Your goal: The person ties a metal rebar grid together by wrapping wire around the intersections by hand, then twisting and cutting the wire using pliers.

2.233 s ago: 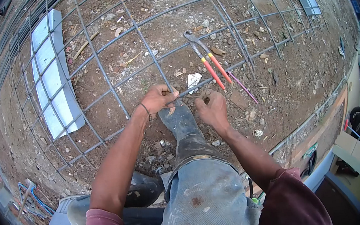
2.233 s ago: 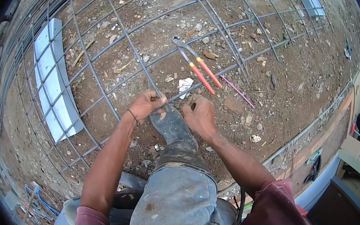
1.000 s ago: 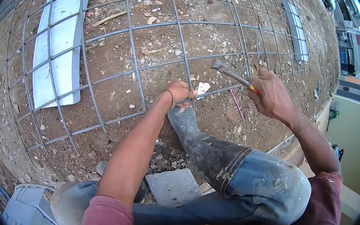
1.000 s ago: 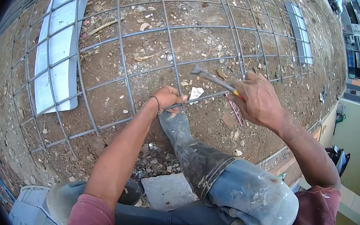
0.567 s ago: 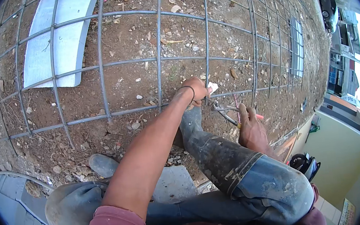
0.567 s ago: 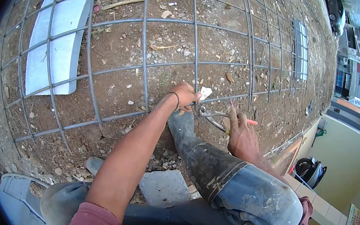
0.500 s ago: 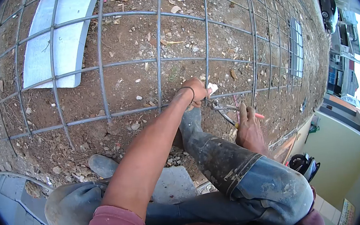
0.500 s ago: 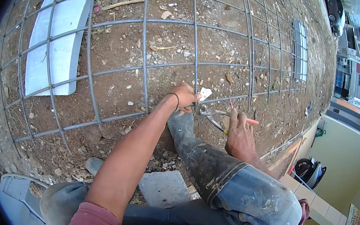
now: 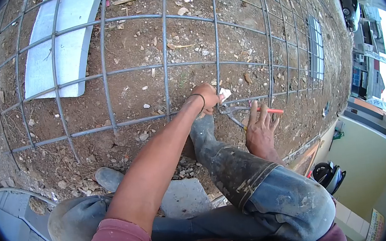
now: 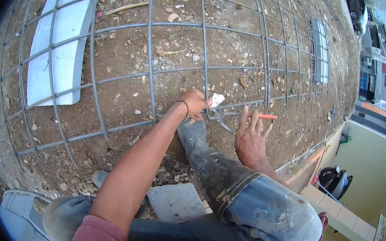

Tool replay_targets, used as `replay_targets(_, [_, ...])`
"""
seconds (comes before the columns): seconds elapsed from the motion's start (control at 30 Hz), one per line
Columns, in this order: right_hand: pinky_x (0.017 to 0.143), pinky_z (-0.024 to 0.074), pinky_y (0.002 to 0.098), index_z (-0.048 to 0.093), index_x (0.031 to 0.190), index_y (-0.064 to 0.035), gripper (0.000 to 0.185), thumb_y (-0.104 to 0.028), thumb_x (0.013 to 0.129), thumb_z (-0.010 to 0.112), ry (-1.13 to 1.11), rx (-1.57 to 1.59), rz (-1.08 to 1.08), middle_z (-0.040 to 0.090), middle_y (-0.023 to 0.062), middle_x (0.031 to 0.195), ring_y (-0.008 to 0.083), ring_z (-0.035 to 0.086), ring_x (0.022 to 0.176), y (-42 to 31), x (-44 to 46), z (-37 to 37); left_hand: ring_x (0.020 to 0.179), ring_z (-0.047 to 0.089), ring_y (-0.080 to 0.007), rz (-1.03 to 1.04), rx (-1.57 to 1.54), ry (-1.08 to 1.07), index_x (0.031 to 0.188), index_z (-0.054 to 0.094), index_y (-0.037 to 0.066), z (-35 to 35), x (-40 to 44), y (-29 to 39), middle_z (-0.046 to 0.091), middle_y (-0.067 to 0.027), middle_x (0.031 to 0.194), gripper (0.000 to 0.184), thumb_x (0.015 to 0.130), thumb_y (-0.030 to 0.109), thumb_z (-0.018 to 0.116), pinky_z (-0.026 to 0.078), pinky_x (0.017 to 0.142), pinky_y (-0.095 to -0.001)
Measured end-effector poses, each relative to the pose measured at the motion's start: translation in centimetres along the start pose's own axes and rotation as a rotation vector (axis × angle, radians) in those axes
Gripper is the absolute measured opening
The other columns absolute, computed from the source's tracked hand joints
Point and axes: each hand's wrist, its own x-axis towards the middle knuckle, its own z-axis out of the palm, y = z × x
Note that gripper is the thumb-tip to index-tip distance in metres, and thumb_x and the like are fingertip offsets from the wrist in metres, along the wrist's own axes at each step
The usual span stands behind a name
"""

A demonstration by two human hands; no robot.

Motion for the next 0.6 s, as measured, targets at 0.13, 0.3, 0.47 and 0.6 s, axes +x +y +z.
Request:
replay_targets(0.13, [0.109, 0.0331, 0.0691, 0.022, 0.157, 0.0041, 0.064, -0.013, 0.1, 0.045, 0.038, -0.033, -0.031, 0.037, 0.0293, 0.148, 0.0434, 0.047, 0.134, 0.6, 0.2, -0.5, 0.067, 0.075, -0.0216, 0.004, 0.067, 0.007, 0.094, 0.077, 0.002, -0.1, -0.6, 0.4, 0.072, -0.0113, 0.078, 0.033, 0.098, 0.034, 0.07, 0.062, 0.057, -0.0338])
replay_targets(0.3, [0.093, 0.0456, 0.0504, 0.036, 0.148, 0.0042, 0.054, -0.013, 0.099, 0.048, -0.064, 0.009, -0.043, 0.053, 0.0217, 0.129, 0.0368, 0.06, 0.115, 1.0, 0.1, -0.7, 0.066, 0.075, -0.0213, -0.018, 0.09, 0.007, 0.095, 0.077, 0.002, -0.5, -1.5, 1.1, 0.071, -0.012, 0.076, 0.034, 0.098, 0.036, 0.07, 0.062, 0.056, -0.0338])
replay_targets(0.47, [0.093, 0.0444, 0.0515, 0.041, 0.144, 0.0037, 0.05, -0.014, 0.098, 0.049, 0.003, -0.015, -0.064, 0.053, 0.0212, 0.128, 0.0367, 0.06, 0.111, 1.2, 0.0, -0.9, 0.066, 0.075, -0.0218, 0.003, 0.052, 0.0, 0.095, 0.077, 0.002, -0.2, -0.5, 0.3, 0.07, -0.0121, 0.076, 0.036, 0.098, 0.037, 0.069, 0.062, 0.055, -0.0335])
replay_targets(0.6, [0.093, 0.0433, 0.0521, 0.047, 0.137, 0.0007, 0.043, -0.016, 0.098, 0.051, 0.231, -0.051, -0.077, 0.055, 0.0191, 0.123, 0.0354, 0.061, 0.107, 1.1, 0.0, -0.4, 0.066, 0.075, -0.0218, -0.004, 0.025, -0.001, 0.094, 0.077, 0.001, -0.2, -0.7, 0.4, 0.07, -0.0122, 0.076, 0.036, 0.098, 0.036, 0.07, 0.062, 0.055, -0.0338])
